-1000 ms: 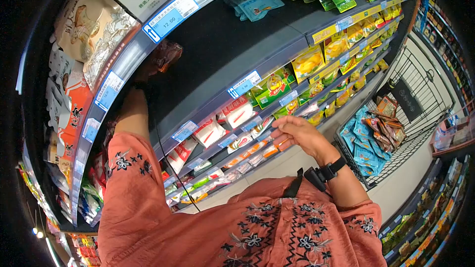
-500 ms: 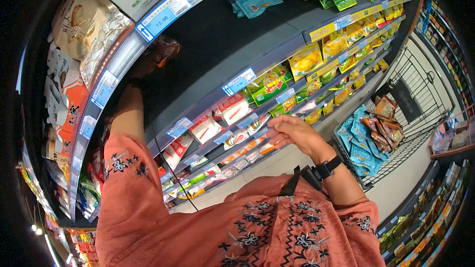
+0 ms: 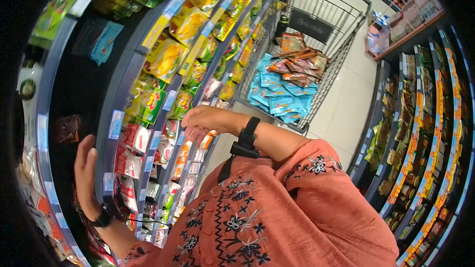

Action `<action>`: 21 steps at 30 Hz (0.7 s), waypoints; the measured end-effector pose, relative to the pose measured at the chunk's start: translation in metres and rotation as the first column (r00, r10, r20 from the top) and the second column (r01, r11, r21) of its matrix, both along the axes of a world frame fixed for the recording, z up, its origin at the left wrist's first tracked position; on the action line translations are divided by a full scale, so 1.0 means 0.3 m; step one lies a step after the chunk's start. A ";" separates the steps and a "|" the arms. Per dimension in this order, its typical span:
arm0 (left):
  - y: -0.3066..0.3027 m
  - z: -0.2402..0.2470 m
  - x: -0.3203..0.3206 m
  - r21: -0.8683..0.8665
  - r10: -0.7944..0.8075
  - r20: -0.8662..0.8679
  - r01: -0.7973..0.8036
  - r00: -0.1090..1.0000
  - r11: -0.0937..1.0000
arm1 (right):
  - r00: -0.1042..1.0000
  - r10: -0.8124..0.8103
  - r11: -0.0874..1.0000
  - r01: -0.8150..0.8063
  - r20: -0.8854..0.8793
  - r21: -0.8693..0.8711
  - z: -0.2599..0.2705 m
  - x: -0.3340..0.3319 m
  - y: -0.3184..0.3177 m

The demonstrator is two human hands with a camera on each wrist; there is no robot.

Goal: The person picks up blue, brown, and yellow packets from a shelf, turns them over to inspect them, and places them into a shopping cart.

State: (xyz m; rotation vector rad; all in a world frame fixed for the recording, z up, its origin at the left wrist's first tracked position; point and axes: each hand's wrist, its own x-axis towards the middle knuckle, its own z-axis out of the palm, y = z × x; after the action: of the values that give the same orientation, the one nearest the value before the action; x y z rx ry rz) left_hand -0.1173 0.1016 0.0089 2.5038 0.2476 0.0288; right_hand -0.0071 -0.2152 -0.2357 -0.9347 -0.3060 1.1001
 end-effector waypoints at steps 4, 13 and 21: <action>-0.398 -0.156 0.054 -0.345 -0.032 -0.087 0.000 0.996 0.938 | 0.998 -0.050 0.999 0.049 -0.047 -0.022 -0.011 0.012 -0.161; -0.971 -0.766 0.216 -0.696 -0.280 -0.258 0.023 0.925 0.718 | 0.938 -0.323 0.941 0.303 -0.128 -0.151 -0.112 0.071 -0.646; -1.156 -0.988 0.247 -0.605 -0.484 -0.428 0.156 0.763 0.781 | 0.868 -0.469 0.856 0.401 -0.165 -0.326 -0.258 0.033 -0.950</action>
State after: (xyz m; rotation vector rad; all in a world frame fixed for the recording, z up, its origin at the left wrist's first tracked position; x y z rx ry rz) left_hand -0.0431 -0.2453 -0.2873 1.8817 0.0204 -0.8406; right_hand 0.0027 -0.5003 -0.3132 -1.0466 0.2668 0.8259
